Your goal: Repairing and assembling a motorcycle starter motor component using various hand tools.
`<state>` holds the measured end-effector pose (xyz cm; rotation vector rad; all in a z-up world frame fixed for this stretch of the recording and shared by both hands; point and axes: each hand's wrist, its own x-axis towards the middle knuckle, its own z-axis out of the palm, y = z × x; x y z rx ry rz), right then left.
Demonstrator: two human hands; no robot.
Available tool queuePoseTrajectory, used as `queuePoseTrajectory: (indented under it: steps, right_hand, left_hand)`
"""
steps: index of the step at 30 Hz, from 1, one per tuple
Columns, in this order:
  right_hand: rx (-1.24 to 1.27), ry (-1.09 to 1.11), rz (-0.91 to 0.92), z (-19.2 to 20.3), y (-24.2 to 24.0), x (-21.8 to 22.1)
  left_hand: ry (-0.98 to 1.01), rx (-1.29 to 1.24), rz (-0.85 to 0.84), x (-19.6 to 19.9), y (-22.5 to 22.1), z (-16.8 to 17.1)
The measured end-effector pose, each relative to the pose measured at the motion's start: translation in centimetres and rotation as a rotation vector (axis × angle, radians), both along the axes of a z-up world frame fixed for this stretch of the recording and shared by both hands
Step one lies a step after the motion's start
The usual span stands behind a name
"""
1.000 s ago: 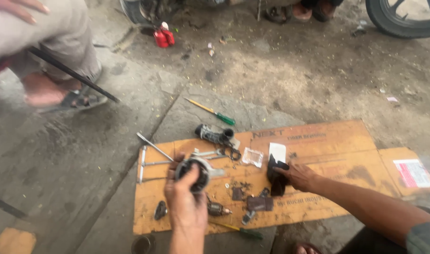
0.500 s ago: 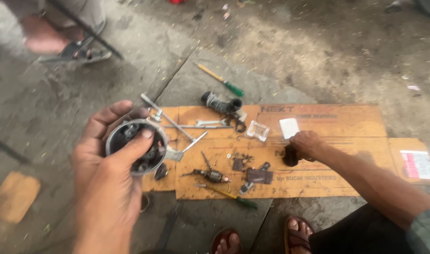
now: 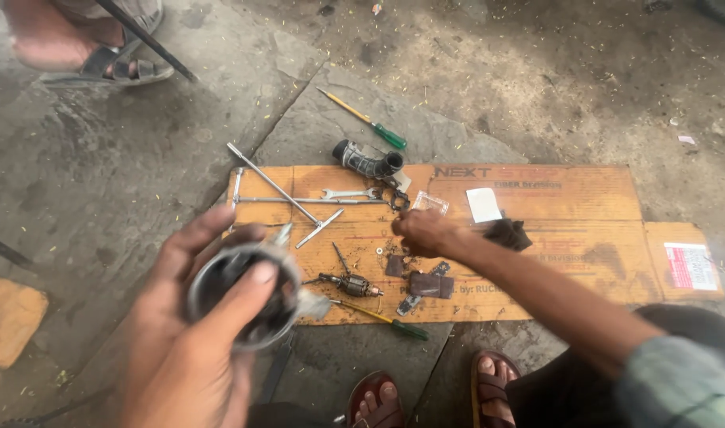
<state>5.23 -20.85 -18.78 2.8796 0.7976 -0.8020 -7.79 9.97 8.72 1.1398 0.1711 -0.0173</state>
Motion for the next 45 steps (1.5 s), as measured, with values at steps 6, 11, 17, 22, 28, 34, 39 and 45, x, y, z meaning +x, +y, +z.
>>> queuePoseTrajectory:
  steps: [6, 11, 17, 22, 28, 34, 39, 45]
  right_hand:
    - [0.159, 0.031, -0.268, -3.4, 0.2, 0.1]
    - [0.45, -0.105, -0.39, -3.6, -3.9, 0.7]
    - [0.497, -0.001, -0.524, -2.9, -6.5, 0.4]
    - [0.427, 0.174, -0.461, -4.3, -5.7, -0.3]
    - [0.273, 0.142, -0.244, -7.4, -4.5, -1.9]
    - [0.111, -0.168, -0.07, -11.4, -3.2, -3.6]
    - [0.099, 0.045, -0.182, -6.2, -2.2, -3.0]
    - [0.254, 0.217, -0.356, 0.6, -2.1, -0.8]
  left_hand:
    - [0.099, -0.228, -0.021, 3.4, -5.2, 0.3]
    - [0.33, -0.357, 0.057, 4.6, -6.4, -6.4]
    - [0.544, -0.342, 0.252, 3.7, -6.3, -14.1]
    - [0.599, -0.3, 0.264, 4.1, -7.7, -13.6]
    - [0.558, -0.279, 0.256, 4.2, -8.5, -15.2]
    - [0.454, -0.314, 0.238, 3.7, -8.6, -16.3]
    - [0.534, -0.321, 0.216, 3.9, -9.8, -14.4]
    - [0.493, -0.4, 0.241, 3.9, -9.1, -14.9]
